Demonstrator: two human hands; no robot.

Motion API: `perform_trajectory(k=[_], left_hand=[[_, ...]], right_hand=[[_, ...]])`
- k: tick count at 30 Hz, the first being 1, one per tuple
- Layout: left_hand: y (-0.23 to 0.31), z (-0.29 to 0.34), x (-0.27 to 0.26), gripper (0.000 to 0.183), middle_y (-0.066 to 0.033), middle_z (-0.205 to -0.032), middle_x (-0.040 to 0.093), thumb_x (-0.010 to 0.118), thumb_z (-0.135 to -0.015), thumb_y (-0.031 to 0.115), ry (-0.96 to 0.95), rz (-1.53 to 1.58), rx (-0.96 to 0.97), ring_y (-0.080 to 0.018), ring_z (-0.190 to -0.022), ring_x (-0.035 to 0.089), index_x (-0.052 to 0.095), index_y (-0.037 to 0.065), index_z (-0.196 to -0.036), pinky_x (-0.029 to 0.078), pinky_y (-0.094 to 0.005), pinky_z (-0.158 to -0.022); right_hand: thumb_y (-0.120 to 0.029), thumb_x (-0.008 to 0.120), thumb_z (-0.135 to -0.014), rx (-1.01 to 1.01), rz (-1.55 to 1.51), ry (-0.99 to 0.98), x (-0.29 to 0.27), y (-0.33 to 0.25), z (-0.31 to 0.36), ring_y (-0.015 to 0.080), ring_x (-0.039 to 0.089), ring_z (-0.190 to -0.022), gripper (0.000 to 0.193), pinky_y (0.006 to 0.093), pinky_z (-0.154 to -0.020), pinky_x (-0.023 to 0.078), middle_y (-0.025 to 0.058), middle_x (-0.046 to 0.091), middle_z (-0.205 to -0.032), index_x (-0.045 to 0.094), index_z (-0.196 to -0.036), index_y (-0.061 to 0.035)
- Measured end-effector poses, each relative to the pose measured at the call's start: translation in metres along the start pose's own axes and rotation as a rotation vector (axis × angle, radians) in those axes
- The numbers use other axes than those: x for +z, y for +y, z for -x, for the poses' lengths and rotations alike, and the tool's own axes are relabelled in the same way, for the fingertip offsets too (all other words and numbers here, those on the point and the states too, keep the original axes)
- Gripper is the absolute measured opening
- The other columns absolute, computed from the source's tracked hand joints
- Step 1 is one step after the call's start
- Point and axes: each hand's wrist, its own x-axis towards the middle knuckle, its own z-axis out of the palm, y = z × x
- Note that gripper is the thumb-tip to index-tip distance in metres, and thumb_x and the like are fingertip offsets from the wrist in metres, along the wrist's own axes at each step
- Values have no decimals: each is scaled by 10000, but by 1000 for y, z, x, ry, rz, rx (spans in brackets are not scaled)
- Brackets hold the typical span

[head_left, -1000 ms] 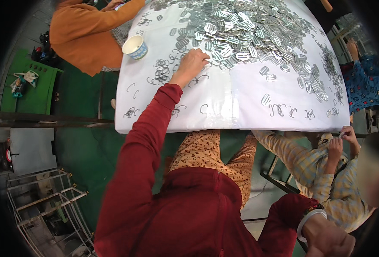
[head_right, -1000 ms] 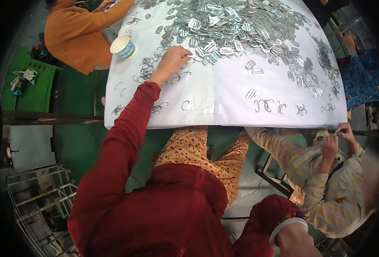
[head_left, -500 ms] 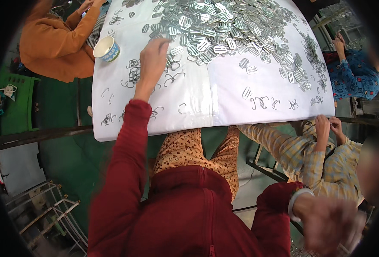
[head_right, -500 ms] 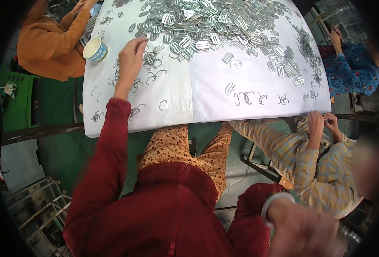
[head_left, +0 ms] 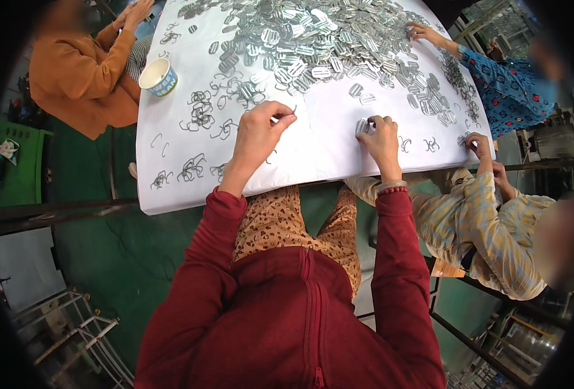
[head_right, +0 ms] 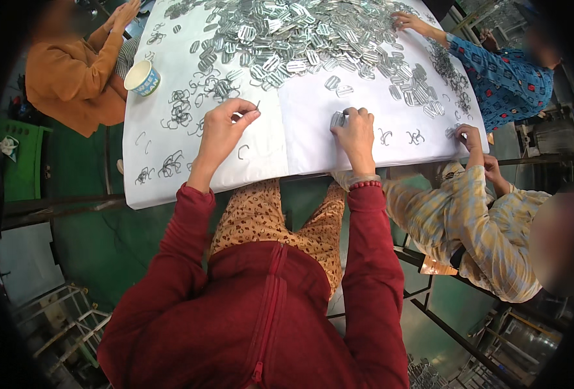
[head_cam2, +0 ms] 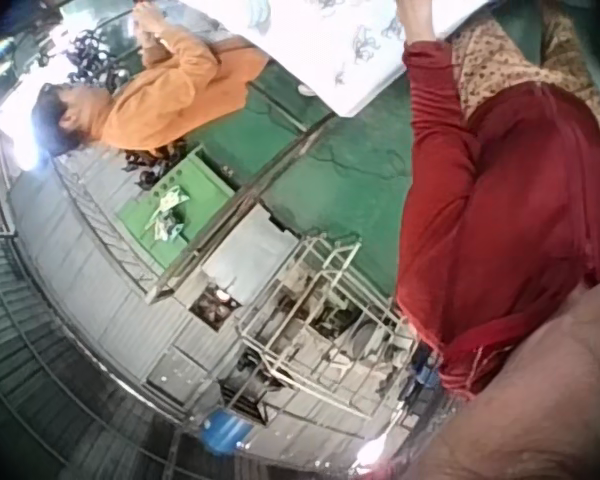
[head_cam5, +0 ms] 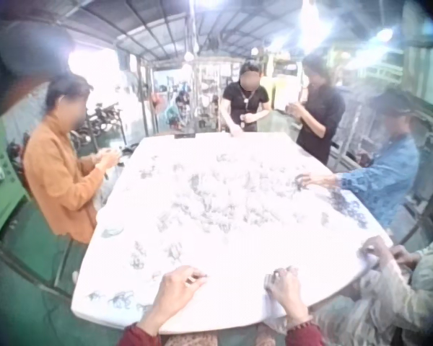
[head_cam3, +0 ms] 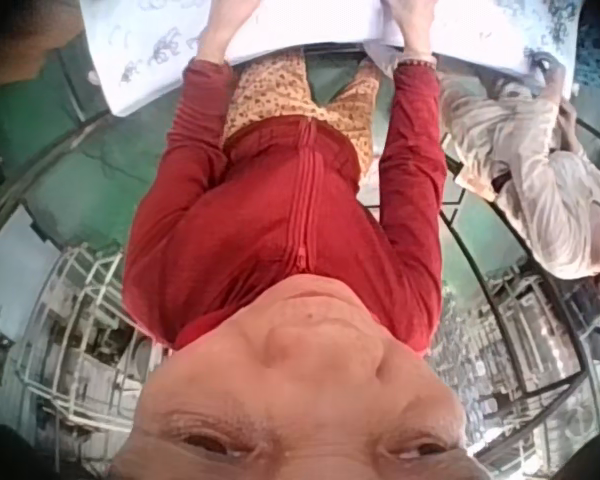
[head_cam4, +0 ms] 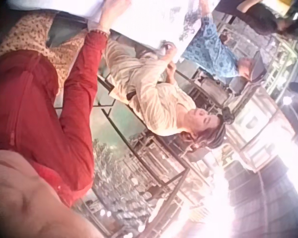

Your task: The person picks up metal buckles from a table and hangs them one at a time onto a metal rack.

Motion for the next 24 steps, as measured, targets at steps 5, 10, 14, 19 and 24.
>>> perform_trajectory(k=[5,10,14,19,24], left_hand=[[-74,-25,-7,188,-127,-897,664,668,-782,120,76,-307,-8,-265,-765,626,662,16,-939,493,-348,-693],[-51,-33,-3,324,-143,-1068,600,671,-795,144,220,-482,138,-265,-939,582,616,57,-1101,474,-339,-783],[-8,-37,54,228,-126,-985,632,636,-828,140,-215,4,73,-248,-870,607,649,48,-1037,484,-337,-769],[-4,-79,141,171,-121,-872,639,613,-820,157,-210,-73,259,-296,-817,584,684,59,-941,463,-367,-726],[-1,-113,188,259,-142,-909,576,697,-733,143,-251,-358,417,-314,-929,500,652,13,-952,425,-386,-812]], right_hand=[[-86,701,-700,125,-510,15,-2,-10,2,210,634,-649,208,300,-626,495,122,667,-708,663,-869,31],[-59,645,-789,240,-931,-88,-18,-17,20,73,540,-570,117,218,-529,436,51,632,-656,661,-813,54],[-61,641,-800,99,-710,-20,8,-8,24,123,560,-611,132,282,-584,458,97,657,-720,646,-883,41],[41,567,-738,-240,-311,251,6,-42,34,312,539,-755,113,391,-646,454,136,551,-805,597,-839,0],[5,639,-662,-354,-298,221,19,-41,61,279,503,-764,126,373,-641,445,106,529,-807,581,-774,-9]])
